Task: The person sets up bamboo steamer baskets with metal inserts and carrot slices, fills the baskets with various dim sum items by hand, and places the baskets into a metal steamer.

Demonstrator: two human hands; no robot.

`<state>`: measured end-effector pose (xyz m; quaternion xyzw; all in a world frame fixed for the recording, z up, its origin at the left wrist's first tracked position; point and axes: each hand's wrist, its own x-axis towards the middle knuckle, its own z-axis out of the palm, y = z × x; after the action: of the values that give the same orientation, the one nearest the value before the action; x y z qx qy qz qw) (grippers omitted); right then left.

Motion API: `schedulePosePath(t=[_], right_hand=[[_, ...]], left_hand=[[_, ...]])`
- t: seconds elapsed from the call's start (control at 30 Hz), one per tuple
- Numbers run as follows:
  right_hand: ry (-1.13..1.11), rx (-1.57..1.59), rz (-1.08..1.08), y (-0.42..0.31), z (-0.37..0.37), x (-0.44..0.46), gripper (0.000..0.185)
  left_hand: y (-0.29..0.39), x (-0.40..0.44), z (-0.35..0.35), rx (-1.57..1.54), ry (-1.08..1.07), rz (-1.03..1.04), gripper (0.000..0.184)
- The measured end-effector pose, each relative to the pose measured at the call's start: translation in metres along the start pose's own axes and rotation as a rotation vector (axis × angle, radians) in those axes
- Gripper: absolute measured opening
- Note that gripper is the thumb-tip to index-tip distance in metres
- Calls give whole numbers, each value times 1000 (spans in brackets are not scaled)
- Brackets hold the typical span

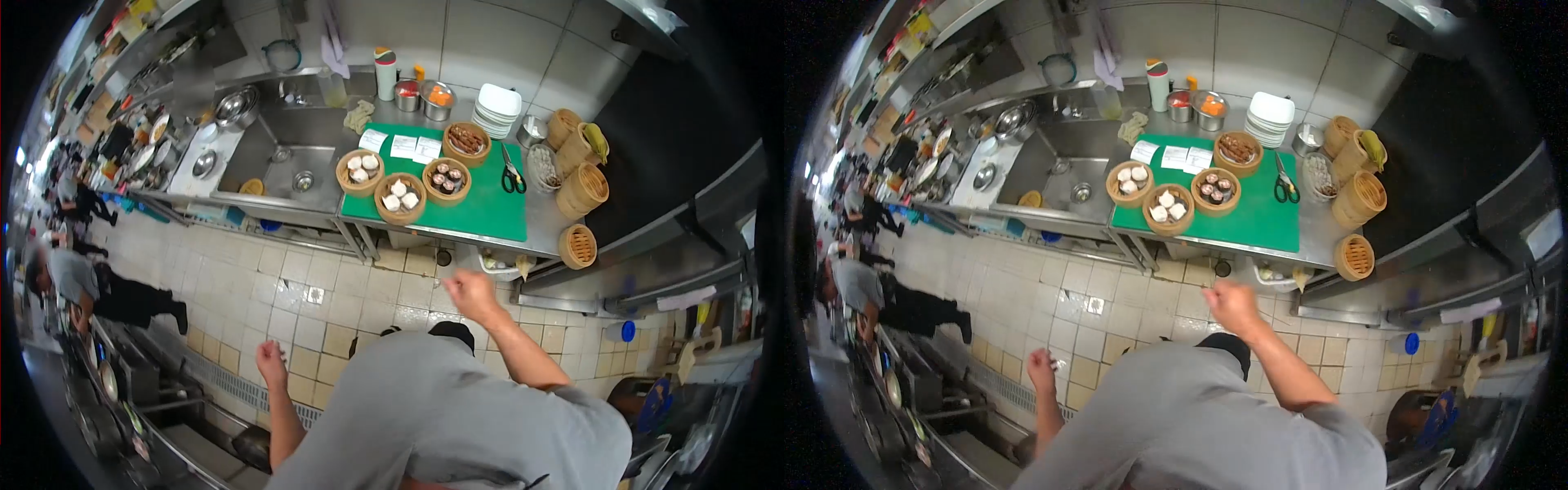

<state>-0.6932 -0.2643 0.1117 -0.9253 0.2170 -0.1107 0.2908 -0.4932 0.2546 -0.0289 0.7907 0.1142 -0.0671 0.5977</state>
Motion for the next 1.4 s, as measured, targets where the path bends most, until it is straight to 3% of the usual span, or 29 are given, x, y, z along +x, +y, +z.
schedulePosePath(t=[0.07, 0.1, 0.17, 0.2, 0.3, 0.33, 0.4, 0.43, 0.5, 0.57, 0.6, 0.67, 0.7, 0.73, 0.77, 0.83, 0.87, 0.97, 1.07, 1.17, 1.27, 1.33, 1.37, 1.4], right_hand=[[-54, 345, -148, -37, 32, 20, 17], [-38, 341, -122, -55, 37, 32, 17], [-562, -9, -79, -85, 38, 67, 28], [-559, -7, -77, -87, 49, 81, 28], [-131, 170, -499, -100, 75, 134, 26], [-127, 171, -498, -115, 65, 156, 26], [-444, 98, -195, -141, 47, 197, 27], [-502, 174, -167, -133, 62, 219, 34], [-378, 242, -315, -139, 75, 253, 34], [-112, 283, -579, -156, 81, 290, 33], [-107, 287, -589, -157, 81, 315, 33], [-261, 174, -236, -141, 74, 379, 31], [-116, 156, -185, -120, 71, 418, 30], [-92, 131, 14, -100, 63, 461, 28], [153, 21, -49, -62, 64, 507, 24], [268, -137, 49, 4, 54, 598, 21], [167, -436, 27, 24, 40, 636, 22], [153, -499, 105, 52, 29, 702, 22], [-12, -641, 121, 100, 63, 753, 27], [-99, -676, 284, 104, 69, 762, 32], [-207, -750, 211, 124, 80, 774, 30], [-231, -756, 189, 133, 80, 770, 30], [-217, -741, 163, 114, 65, 762, 29], [-196, -728, 139, 98, 55, 756, 28]], left_hand=[[8, -1, -6, 104, -121, -13, 21], [3, 3, -10, 159, -160, 2, 24], [-5, 11, -5, 73, -161, -58, 29], [-4, 16, -1, -18, -131, -120, 35], [18, 27, 24, -129, -103, -208, 48], [21, 44, 27, -128, -105, -205, 48], [17, 71, 24, 43, -279, -280, 58], [2, 92, 22, 21, -306, -271, 58], [-52, 135, -2, 164, -336, -204, 57], [-78, 158, -29, 174, -252, -355, 58], [-85, 167, -42, 103, -189, -466, 59], [-91, 184, -65, -77, -72, -659, 61], [-93, 191, -77, -152, -23, -730, 62], [-97, 194, -86, -205, 7, -783, 63], [-99, 196, -93, -244, 30, -820, 64], [-100, 192, -102, -293, 65, -874, 66], [-100, 186, -106, -299, 82, -878, 66], [-82, 184, -105, -253, 42, -930, 61], [-68, 168, -117, -185, 16, -999, 56], [-51, 148, -122, -153, 58, -924, 53], [-36, 131, -120, -31, 70, -777, 51], [-33, 131, -121, 432, -35, -756, 51], [-42, 130, -127, 414, -50, -737, 50], [-61, 131, -136, 197, -14, -792, 50]])
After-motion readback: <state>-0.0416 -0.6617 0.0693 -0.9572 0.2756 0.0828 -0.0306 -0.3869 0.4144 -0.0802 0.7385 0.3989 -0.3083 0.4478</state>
